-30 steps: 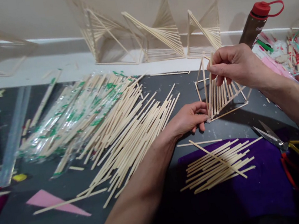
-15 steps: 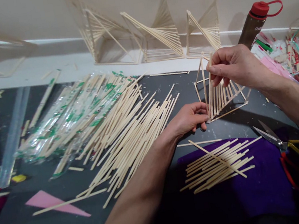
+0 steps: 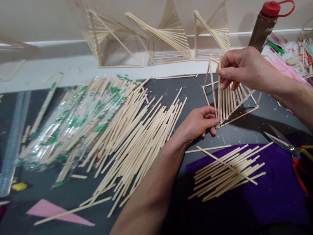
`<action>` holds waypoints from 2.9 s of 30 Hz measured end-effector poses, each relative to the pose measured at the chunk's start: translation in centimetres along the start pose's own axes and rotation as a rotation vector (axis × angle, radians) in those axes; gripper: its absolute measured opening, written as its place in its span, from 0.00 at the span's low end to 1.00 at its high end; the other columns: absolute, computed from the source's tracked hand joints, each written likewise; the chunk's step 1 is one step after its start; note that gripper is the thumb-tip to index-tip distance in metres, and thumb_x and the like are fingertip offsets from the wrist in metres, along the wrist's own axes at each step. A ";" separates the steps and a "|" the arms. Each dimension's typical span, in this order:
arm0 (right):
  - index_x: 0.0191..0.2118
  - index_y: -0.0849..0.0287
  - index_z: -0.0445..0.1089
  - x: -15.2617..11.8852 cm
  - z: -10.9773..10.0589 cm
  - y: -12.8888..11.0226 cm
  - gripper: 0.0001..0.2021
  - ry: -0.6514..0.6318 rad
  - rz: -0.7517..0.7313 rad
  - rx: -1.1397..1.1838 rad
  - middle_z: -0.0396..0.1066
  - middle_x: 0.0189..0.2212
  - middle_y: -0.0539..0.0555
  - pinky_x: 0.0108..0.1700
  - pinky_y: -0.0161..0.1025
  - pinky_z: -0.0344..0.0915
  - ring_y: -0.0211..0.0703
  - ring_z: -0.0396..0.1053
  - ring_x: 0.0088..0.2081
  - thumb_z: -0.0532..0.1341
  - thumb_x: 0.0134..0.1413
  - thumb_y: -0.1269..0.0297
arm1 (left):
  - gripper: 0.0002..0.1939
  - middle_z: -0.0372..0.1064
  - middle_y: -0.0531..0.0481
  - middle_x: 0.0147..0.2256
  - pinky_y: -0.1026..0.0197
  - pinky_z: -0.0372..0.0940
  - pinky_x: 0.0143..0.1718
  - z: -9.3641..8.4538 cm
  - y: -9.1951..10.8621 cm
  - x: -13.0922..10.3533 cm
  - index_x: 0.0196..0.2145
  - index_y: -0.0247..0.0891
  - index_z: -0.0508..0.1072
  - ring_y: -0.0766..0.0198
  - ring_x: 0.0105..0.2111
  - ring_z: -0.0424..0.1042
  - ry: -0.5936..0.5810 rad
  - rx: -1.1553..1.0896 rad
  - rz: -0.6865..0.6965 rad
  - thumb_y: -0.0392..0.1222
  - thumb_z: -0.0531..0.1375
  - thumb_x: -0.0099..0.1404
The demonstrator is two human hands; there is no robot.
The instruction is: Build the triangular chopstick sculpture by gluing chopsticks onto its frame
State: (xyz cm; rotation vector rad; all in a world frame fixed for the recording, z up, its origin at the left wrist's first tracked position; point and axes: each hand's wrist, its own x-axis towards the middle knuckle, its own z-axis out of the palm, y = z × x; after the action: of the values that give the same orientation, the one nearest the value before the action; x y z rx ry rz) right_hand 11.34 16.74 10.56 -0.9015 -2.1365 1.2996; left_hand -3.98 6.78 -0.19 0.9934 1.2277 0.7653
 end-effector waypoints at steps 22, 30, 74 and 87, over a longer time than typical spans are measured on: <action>0.23 0.64 0.64 1.1 -0.2 -0.6 0.08 -0.038 0.184 -0.286 0.72 0.22 0.54 0.15 0.26 0.58 0.34 0.71 0.19 0.56 0.52 0.76 | 0.09 0.70 0.55 0.25 0.74 0.47 0.11 0.0 -0.4 0.1 0.33 0.34 0.71 0.74 0.16 0.68 0.026 0.029 0.024 0.39 0.61 0.52; 0.21 0.64 0.67 2.1 -0.5 -0.4 0.09 -0.089 0.243 -0.274 0.73 0.22 0.56 0.15 0.29 0.57 0.35 0.70 0.18 0.58 0.50 0.74 | 0.10 0.69 0.55 0.23 0.73 0.47 0.11 -0.1 -0.7 0.3 0.33 0.34 0.71 0.72 0.16 0.68 0.031 0.045 0.012 0.40 0.62 0.52; 0.25 0.66 0.70 3.1 0.5 -1.2 0.11 -0.172 0.209 -0.564 0.72 0.24 0.55 0.23 0.32 0.58 0.32 0.68 0.19 0.53 0.55 0.73 | 0.10 0.67 0.56 0.22 0.74 0.48 0.11 0.0 -0.7 0.2 0.34 0.35 0.72 0.72 0.16 0.68 0.019 0.054 0.034 0.42 0.62 0.55; 0.25 0.66 0.68 3.0 0.6 -1.4 0.11 -0.158 0.221 -0.560 0.73 0.24 0.54 0.22 0.31 0.58 0.31 0.67 0.18 0.54 0.56 0.74 | 0.12 0.72 0.52 0.23 0.73 0.50 0.11 0.0 -0.4 0.8 0.35 0.32 0.73 0.74 0.14 0.66 0.161 -0.145 0.076 0.42 0.65 0.56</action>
State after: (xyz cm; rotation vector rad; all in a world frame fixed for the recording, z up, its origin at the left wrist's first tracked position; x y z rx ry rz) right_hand 8.52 18.15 11.71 -1.3219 -2.6487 0.8931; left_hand -3.89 7.32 -0.86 0.8761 1.2580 0.9956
